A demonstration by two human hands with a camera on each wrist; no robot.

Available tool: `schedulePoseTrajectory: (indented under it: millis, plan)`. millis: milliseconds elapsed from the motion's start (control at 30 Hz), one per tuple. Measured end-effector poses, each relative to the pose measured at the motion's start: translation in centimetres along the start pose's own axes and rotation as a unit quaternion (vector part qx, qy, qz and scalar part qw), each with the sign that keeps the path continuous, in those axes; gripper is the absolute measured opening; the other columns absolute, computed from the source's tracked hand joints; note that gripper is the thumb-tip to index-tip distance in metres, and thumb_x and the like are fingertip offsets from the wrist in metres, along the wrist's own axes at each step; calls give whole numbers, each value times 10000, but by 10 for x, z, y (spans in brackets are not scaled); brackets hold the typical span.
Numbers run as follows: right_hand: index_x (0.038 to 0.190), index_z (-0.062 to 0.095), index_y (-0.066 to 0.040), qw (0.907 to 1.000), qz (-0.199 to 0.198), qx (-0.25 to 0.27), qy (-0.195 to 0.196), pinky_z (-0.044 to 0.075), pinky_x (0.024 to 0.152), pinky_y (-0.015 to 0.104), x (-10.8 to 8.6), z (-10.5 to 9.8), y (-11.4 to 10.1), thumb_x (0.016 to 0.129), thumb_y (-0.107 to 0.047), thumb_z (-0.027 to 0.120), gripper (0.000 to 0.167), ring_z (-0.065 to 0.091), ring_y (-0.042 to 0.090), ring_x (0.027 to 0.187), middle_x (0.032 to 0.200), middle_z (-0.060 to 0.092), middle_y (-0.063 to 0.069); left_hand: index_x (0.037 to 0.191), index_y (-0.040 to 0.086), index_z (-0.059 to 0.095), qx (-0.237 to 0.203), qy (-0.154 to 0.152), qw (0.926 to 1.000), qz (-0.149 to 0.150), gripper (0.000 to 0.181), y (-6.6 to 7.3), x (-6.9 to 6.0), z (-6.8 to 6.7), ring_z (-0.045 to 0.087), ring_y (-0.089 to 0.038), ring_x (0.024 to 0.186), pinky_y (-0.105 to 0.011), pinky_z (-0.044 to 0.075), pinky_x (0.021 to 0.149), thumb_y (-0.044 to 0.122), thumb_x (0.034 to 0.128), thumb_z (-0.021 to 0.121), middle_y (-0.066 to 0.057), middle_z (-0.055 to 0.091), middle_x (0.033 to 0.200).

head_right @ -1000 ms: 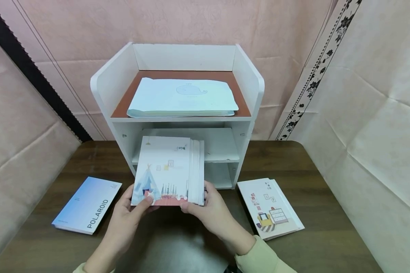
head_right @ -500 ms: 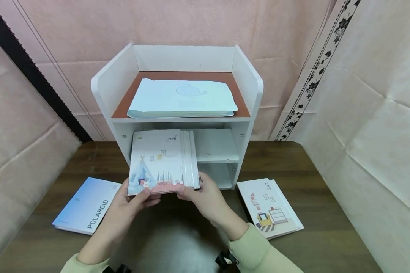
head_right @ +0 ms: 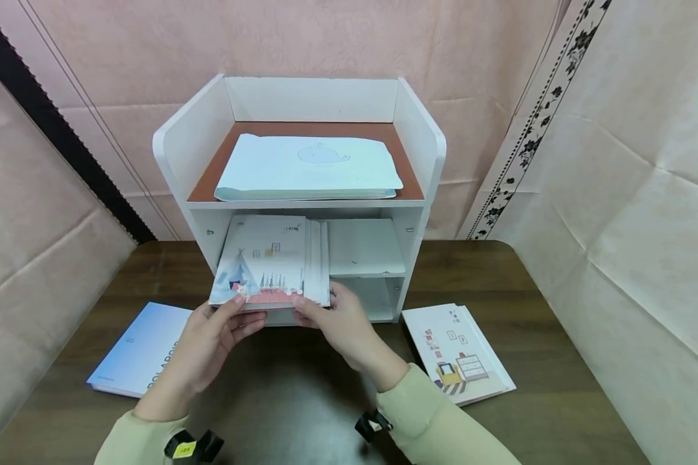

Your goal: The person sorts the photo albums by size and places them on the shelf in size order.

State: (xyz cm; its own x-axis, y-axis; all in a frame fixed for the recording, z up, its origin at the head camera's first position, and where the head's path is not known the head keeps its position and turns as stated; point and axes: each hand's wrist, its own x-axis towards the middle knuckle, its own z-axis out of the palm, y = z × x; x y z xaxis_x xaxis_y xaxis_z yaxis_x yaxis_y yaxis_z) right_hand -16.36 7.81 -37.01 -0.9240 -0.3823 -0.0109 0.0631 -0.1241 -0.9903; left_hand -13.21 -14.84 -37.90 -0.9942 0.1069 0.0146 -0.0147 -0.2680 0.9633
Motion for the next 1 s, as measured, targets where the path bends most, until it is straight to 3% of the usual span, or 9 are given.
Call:
schedulePoseTrajectory:
  millis: [200,367,733,1000]
  plan:
    - [1205,544,-18,9995,-39,-248,213,524,859,452,10,3,2,901,-296,695,438,669,320,939,1060,654,197,1371,36,406,-178,-33,9997,-136,568,1,10,-3,655,-308,1028,-391,504,891,411,975,563,-212,587,1237]
    - [1172,567,-19,9989,-133,-228,381,547,817,405,16,5,5,908,-323,681,419,665,346,935,1005,665,188,1348,33,427,-48,66,9999,-106,577,1,17,-2,675,-257,987,-380,504,892,445,965,561,-215,599,1229]
    - [1092,572,5,9938,14,-23,1112,566,752,401,23,15,5,901,-408,670,465,688,351,869,895,696,169,1175,-122,563,167,555,9982,-121,673,2,31,2,697,-257,873,-364,530,840,507,936,570,-137,693,971]
    - [1119,550,3,9930,102,-23,1176,567,744,421,24,17,6,921,-401,646,459,698,317,817,872,697,162,1108,-73,602,315,540,9976,-299,629,3,33,1,697,-256,871,-357,536,827,529,932,559,-138,682,966]
